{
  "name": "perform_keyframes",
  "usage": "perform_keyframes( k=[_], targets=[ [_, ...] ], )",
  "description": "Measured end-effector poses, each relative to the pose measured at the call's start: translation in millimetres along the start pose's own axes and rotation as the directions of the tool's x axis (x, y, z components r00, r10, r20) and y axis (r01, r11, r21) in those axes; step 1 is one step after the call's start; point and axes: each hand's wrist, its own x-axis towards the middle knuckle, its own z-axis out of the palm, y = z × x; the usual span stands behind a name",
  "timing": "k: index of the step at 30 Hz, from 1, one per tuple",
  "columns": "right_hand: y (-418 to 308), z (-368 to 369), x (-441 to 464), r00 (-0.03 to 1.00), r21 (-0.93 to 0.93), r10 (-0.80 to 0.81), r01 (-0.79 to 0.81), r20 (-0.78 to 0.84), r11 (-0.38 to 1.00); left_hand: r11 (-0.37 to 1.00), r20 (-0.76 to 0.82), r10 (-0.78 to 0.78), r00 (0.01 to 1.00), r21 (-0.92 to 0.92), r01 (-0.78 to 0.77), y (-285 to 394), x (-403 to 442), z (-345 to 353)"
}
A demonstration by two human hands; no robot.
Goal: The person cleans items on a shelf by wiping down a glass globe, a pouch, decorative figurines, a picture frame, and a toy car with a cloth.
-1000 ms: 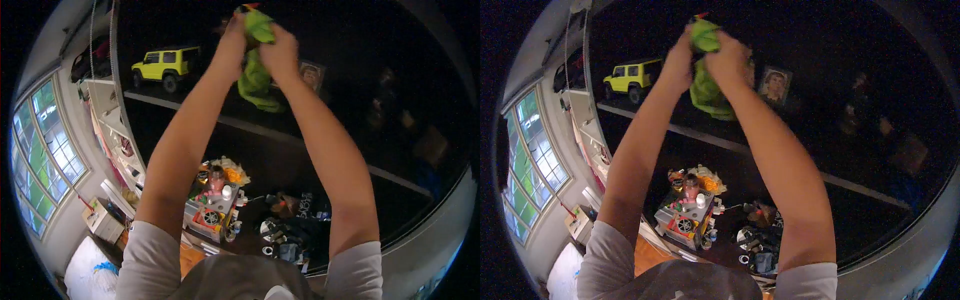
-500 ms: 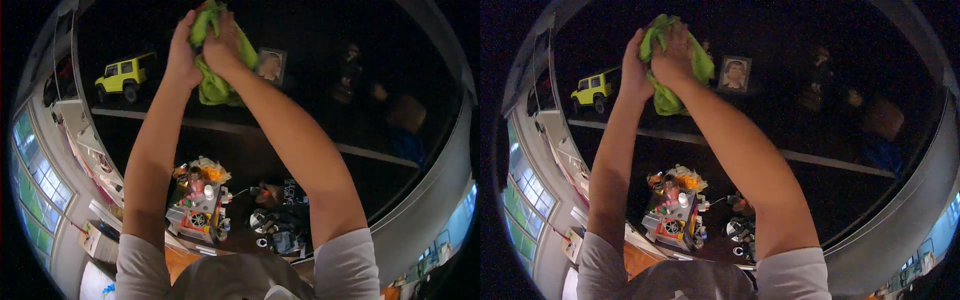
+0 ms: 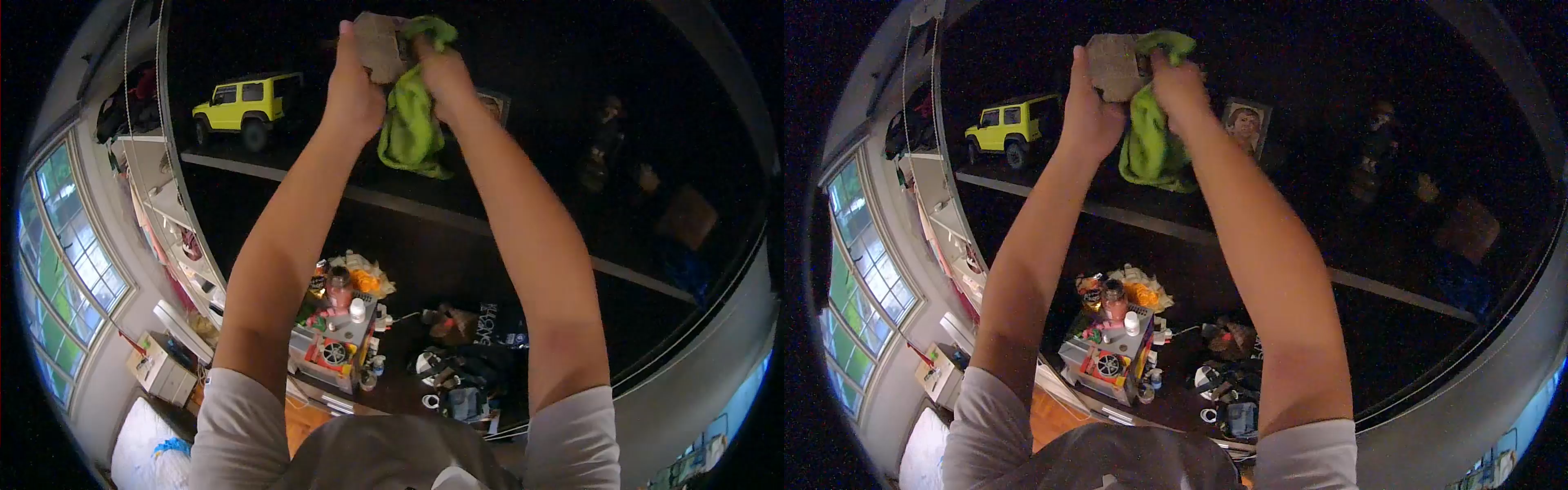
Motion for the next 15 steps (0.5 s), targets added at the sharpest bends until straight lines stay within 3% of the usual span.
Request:
perform_keyframes(
  k=[2,3,5,7,8,9,10,11,12,13,14,15],
  targets=[
    [-2.7,-8.0,0.0,0.986,-0.223,-0.163,0.154,-0.025,0.963,1.0,-0.111,0.005,0.994,0.03,-0.002,-0.1,-7.6,15.6],
    [-7.6,-12.8,-1.5,0.97,-0.33,-0.244,0.223,-0.023,0.917,0.998,-0.077,-0.011,0.997,0.057,0.015,-0.5,-7.0,13.0],
    [-17.5,-19.8,-6.3,0.995,-0.278,-0.087,0.071,-0.046,0.958,0.993,-0.01,-0.045,0.999,0.106,0.046,-3.5,-2.5,3.8],
    [-12.3,-24.3,-1.7,0.993,-0.119,0.017,-0.031,-0.113,0.992,0.99,-0.095,0.009,0.995,0.14,0.004,-3.2,1.9,-9.6],
    [-5.1,-27.6,7.5,0.995,-0.143,0.063,-0.073,-0.074,0.987,0.987,-0.133,0.038,0.99,0.159,-0.017,-2.5,4.4,-15.8],
    [-2.7,-30.3,13.9,0.993,-0.169,0.109,-0.114,-0.037,0.979,0.931,-0.132,0.162,0.978,0.35,-0.107,1.6,3.5,-13.8],
    [0.8,-31.4,19.3,0.988,-0.195,0.156,-0.154,-0.002,0.969,0.83,-0.106,0.28,0.954,0.526,-0.185,6.4,2.4,-10.9],
    [5.4,-34.8,23.7,0.962,-0.444,0.199,-0.098,0.186,0.891,0.689,-0.056,0.387,0.92,0.681,-0.248,10.0,2.3,-9.1],
    [-8.5,-40.2,12.5,0.895,-0.649,0.281,0.013,0.346,0.76,0.359,0.132,0.517,0.845,0.864,-0.354,12.5,3.9,-10.7],
    [-21.8,-45.8,0.7,0.793,-0.789,0.396,0.166,0.463,0.591,-0.024,0.348,0.561,0.751,0.914,-0.406,14.7,5.2,-13.2],
    [-32.6,-51.9,-10.7,0.722,-0.785,0.454,0.198,0.522,0.587,-0.402,0.56,0.51,0.653,0.826,-0.395,14.5,5.5,-14.2],
    [-42.9,-59.1,-21.3,0.644,-0.777,0.508,0.229,0.572,0.586,-0.414,0.596,0.45,0.665,0.799,-0.436,14.1,4.3,-10.6]
  ],
)
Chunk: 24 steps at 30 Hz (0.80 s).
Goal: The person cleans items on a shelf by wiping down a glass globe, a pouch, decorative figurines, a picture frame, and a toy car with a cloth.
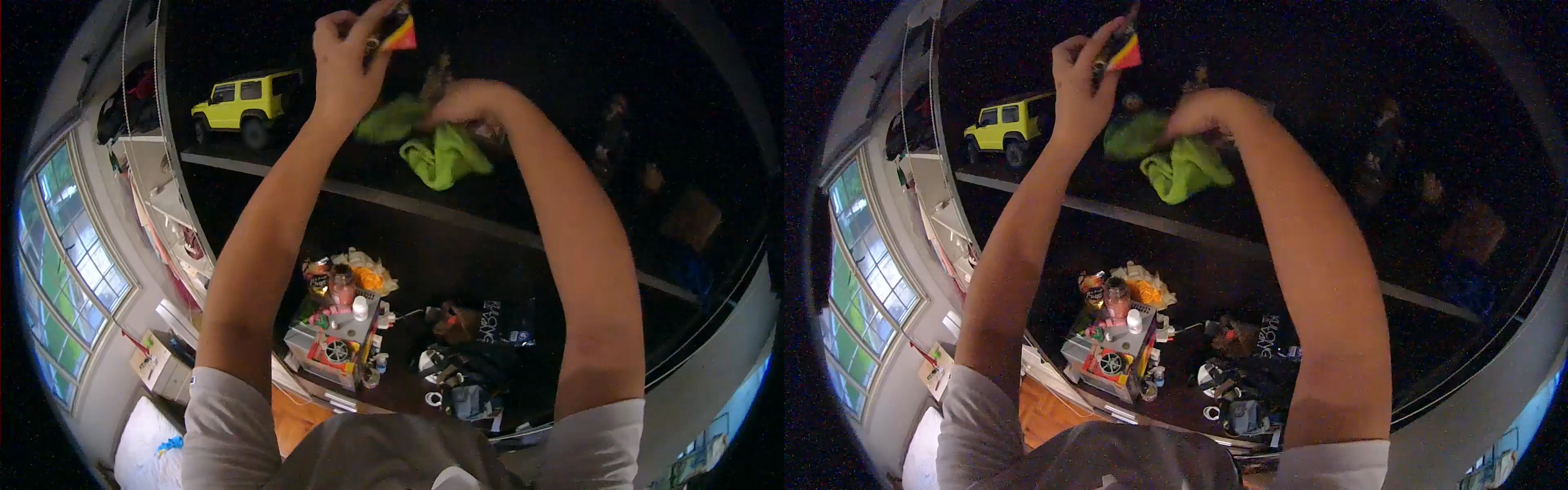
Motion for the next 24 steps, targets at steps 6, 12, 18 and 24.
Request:
perform_keyframes(
  k=[6,12,18,24],
  targets=[
    [17.0,-27.7,-29.5,0.956,0.74,-0.224,0.287,-0.187,0.609,0.978,0.264,0.207,0.942,-0.061,-0.198,18.8,3.8,4.7],
    [35.3,-19.0,-41.8,0.821,0.689,0.0,0.48,-0.571,0.543,0.964,0.327,0.268,0.906,-0.091,-0.252,43.8,15.7,31.7],
    [115.9,-38.2,-74.1,0.713,0.598,0.235,0.31,-0.66,0.739,0.959,0.3,0.27,0.915,-0.002,-0.283,60.4,12.3,50.6],
    [258.9,-77.1,-167.6,0.74,0.393,0.341,-0.113,-0.58,0.912,0.977,0.638,0.201,0.743,-0.19,-0.101,53.4,-5.9,58.6]
  ],
)
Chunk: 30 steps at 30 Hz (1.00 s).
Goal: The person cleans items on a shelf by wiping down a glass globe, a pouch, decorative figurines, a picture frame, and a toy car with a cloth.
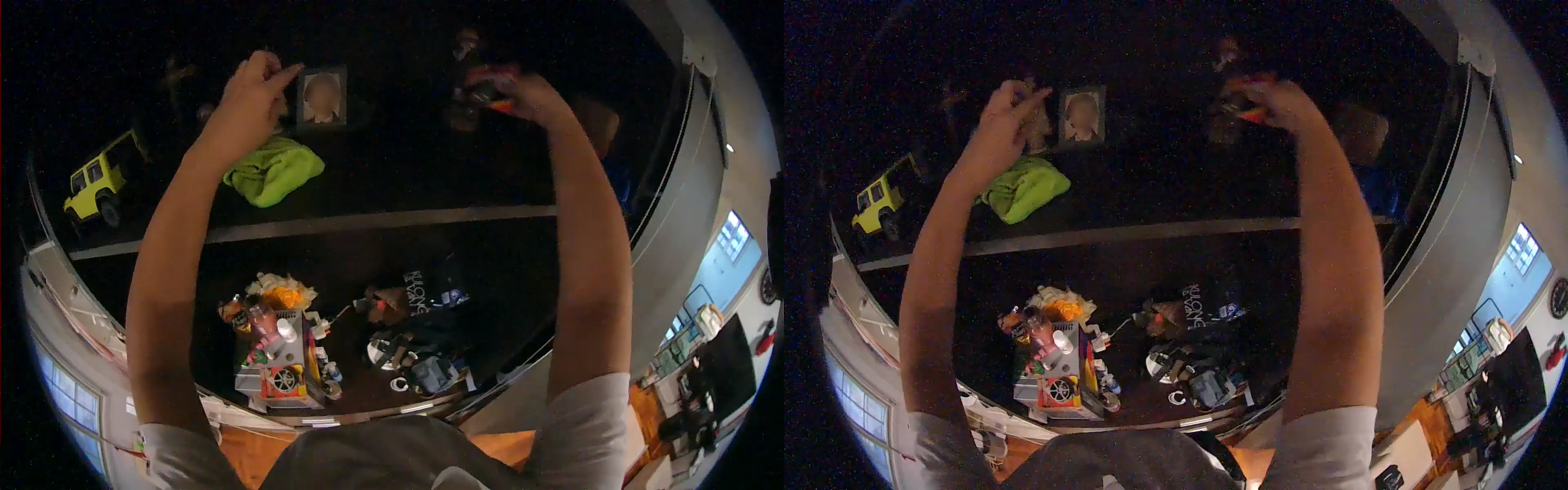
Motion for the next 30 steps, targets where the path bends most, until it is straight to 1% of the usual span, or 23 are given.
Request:
perform_keyframes(
  k=[1,3,4,5,6,7,8,10,12,14,15,16,17,18,21,22,24,25,26,27,28,29,30],
  targets=[
    [12.4,-7.7,-5.2,0.997,0.001,0.075,-0.075,-0.03,0.997,0.996,0.036,-0.006,0.999,-0.088,0.009,-1.8,-1.7,3.7],
    [37.0,-23.0,-16.0,0.971,0.018,0.224,-0.223,-0.088,0.975,0.986,0.072,-0.058,0.996,-0.152,0.069,9.4,-2.5,-2.4],
    [51.3,-32.3,-17.2,0.959,-0.026,0.266,-0.27,-0.101,0.963,0.978,0.092,-0.084,0.992,-0.182,0.099,13.0,-3.2,-5.2],
    [65.3,-37.2,-15.5,0.955,-0.132,0.281,-0.292,-0.092,0.947,0.959,0.116,-0.121,0.986,-0.241,0.147,12.0,-3.6,-5.7],
    [80.9,-41.0,-11.6,0.959,-0.333,0.274,-0.282,-0.07,0.9,0.935,0.142,-0.156,0.977,-0.299,0.192,10.6,-2.8,-6.0],
    [100.5,-44.5,-2.8,0.98,-0.748,0.188,-0.079,0.063,0.66,0.905,0.171,-0.186,0.968,-0.353,0.237,9.4,-1.7,-5.6],
    [112.1,-43.5,-1.2,0.975,-0.948,0.142,0.126,0.173,0.291,0.921,0.162,-0.166,0.973,-0.327,0.212,5.0,-1.9,-3.1],
    [89.4,-37.0,-18.4,0.953,-0.979,0.245,0.197,0.18,-0.05,0.948,0.144,-0.126,0.982,-0.274,0.162,-4.2,-4.3,0.8],
    [107.0,-42.3,-16.5,0.912,-0.898,0.173,0.401,0.373,-0.18,0.938,0.143,-0.091,0.986,-0.321,0.133,-5.2,-8.0,-0.5],
    [128.3,-56.1,-5.3,0.904,-0.92,0.25,0.38,0.348,-0.092,0.935,0.152,-0.078,0.985,-0.332,0.125,-6.7,-11.4,-2.0],
    [127.1,-54.1,-4.5,0.926,-0.959,0.266,0.283,0.268,-0.018,0.938,0.162,-0.08,0.984,-0.321,0.129,-8.5,-12.4,-1.0],
    [125.6,-52.0,-3.9,0.942,-0.983,0.28,0.178,0.186,0.054,0.941,0.173,-0.083,0.981,-0.31,0.135,-10.7,-13.4,-0.7],
    [125.6,-45.1,-2.3,0.957,-0.988,0.287,-0.016,0.029,0.154,0.944,0.19,-0.114,0.975,-0.285,0.166,-11.7,-13.3,-1.8],
    [120.7,-39.1,-4.2,0.942,-0.946,0.311,-0.209,-0.127,0.248,0.946,0.206,-0.144,0.968,-0.259,0.196,-11.8,-12.4,-3.4],
    [101.3,-35.7,-21.7,0.941,-0.919,0.293,-0.259,-0.17,0.297,0.948,0.199,-0.206,0.958,-0.201,0.246,-16.6,-14.1,-2.3],
    [101.1,-34.6,-22.9,0.919,-0.905,0.313,-0.327,-0.238,0.272,0.949,0.19,-0.223,0.956,-0.183,0.258,-19.5,-16.4,-2.1],
    [100.7,-33.0,-23.4,0.864,-0.864,0.345,-0.454,-0.367,0.218,0.912,0.351,-0.261,0.899,-0.214,0.349,-21.6,-16.8,-6.8],
    [79.5,-24.3,-24.8,0.861,-0.832,0.311,-0.485,-0.402,0.27,0.89,0.423,-0.28,0.862,-0.223,0.398,-22.4,-16.5,-11.2],
    [56.1,-16.0,-25.0,0.857,-0.797,0.277,-0.509,-0.435,0.325,0.906,0.48,-0.234,0.846,-0.207,0.368,-21.5,-19.6,-17.8],
    [40.8,-6.7,-24.5,0.848,-0.757,0.25,-0.531,-0.468,0.381,0.922,0.538,-0.185,0.822,-0.193,0.335,-18.1,-24.4,-24.7],
    [56.9,2.3,0.8,0.935,-0.829,0.06,-0.338,-0.349,0.447,0.937,0.595,-0.136,0.792,-0.183,0.298,-15.8,-26.3,-28.7],
    [71.4,10.6,25.2,0.966,-0.873,-0.14,-0.13,-0.219,0.47,0.937,0.636,-0.12,0.762,-0.181,0.299,-14.9,-24.9,-29.3],
    [-2.2,44.7,4.7,0.994,-0.796,-0.075,-0.018,-0.079,0.605,0.937,0.676,-0.102,0.73,-0.181,0.299,-14.0,-22.4,-28.2]
  ],
)
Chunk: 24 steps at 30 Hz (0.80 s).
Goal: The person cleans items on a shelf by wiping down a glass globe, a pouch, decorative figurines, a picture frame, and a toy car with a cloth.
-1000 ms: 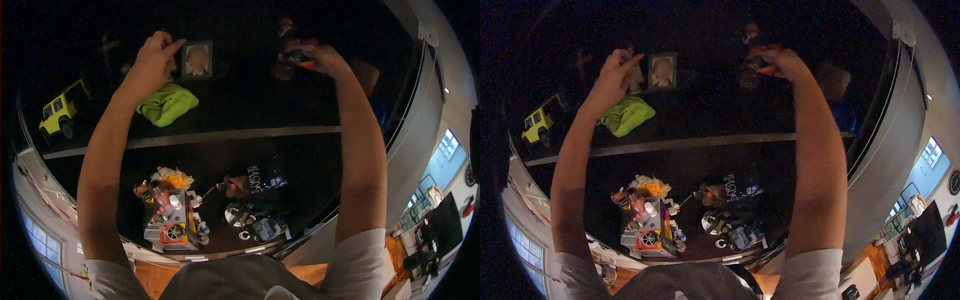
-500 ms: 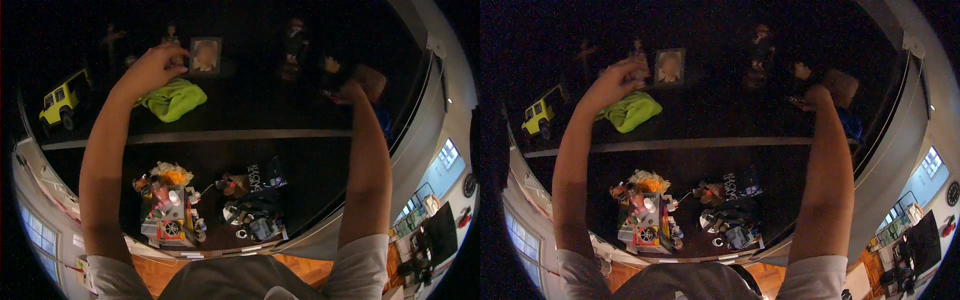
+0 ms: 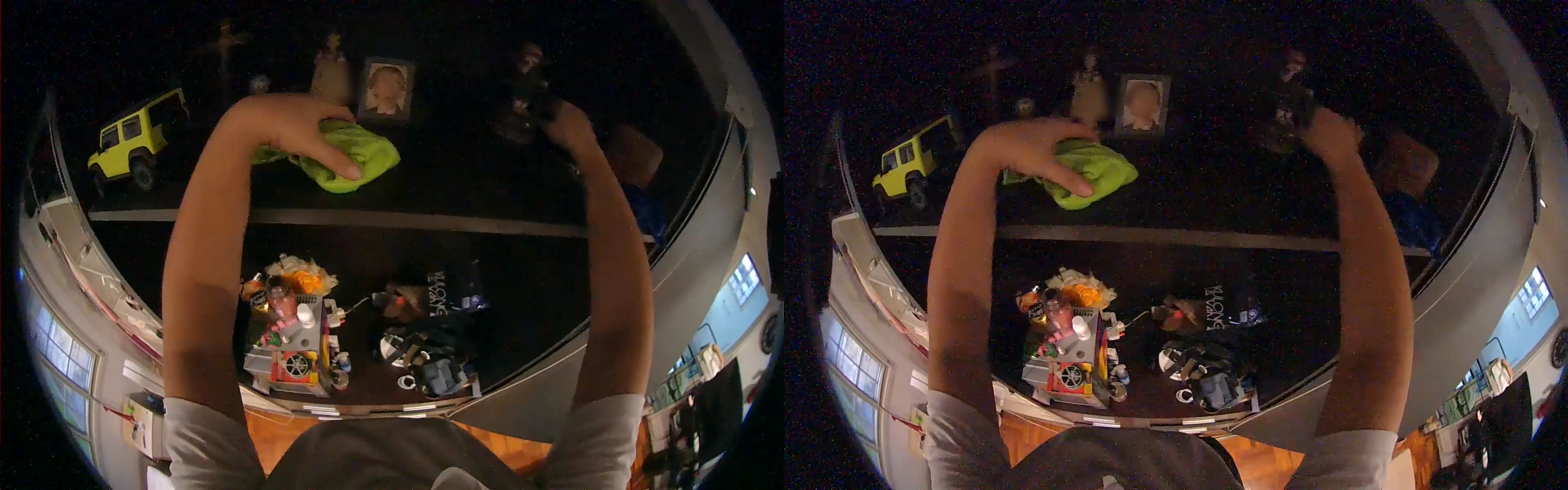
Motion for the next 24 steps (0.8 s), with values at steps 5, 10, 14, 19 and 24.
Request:
perform_keyframes(
  k=[5,10,14,19,24],
  targets=[
    [-187.7,-29.9,-36.1,0.777,0.794,-0.626,0.335,0.072,0.508,0.988,-0.081,0.062,0.995,0.146,-0.049,-1.3,19.2,-2.2],
    [-244.8,-19.7,-44.0,0.765,0.77,-0.593,0.53,-0.252,0.356,0.991,-0.476,0.13,0.87,0.077,-0.106,-19.4,17.2,0.4],
    [-227.0,-32.7,-30.3,0.803,0.957,-0.569,0.274,-0.177,0.09,0.977,-0.669,-0.1,0.737,-0.205,-0.053,-4.1,7.8,-6.3],
    [-197.4,-32.8,-8.7,0.962,0.956,-0.213,0.217,-0.174,0.198,0.941,-0.753,-0.114,0.648,-0.291,-0.172,3.1,11.9,-4.2],
    [-166.5,-59.3,-22.4,0.765,0.706,-0.532,0.147,0.363,0.693,0.998,-0.734,-0.055,0.677,-0.02,0.059,5.3,17.2,2.7]
  ],
)
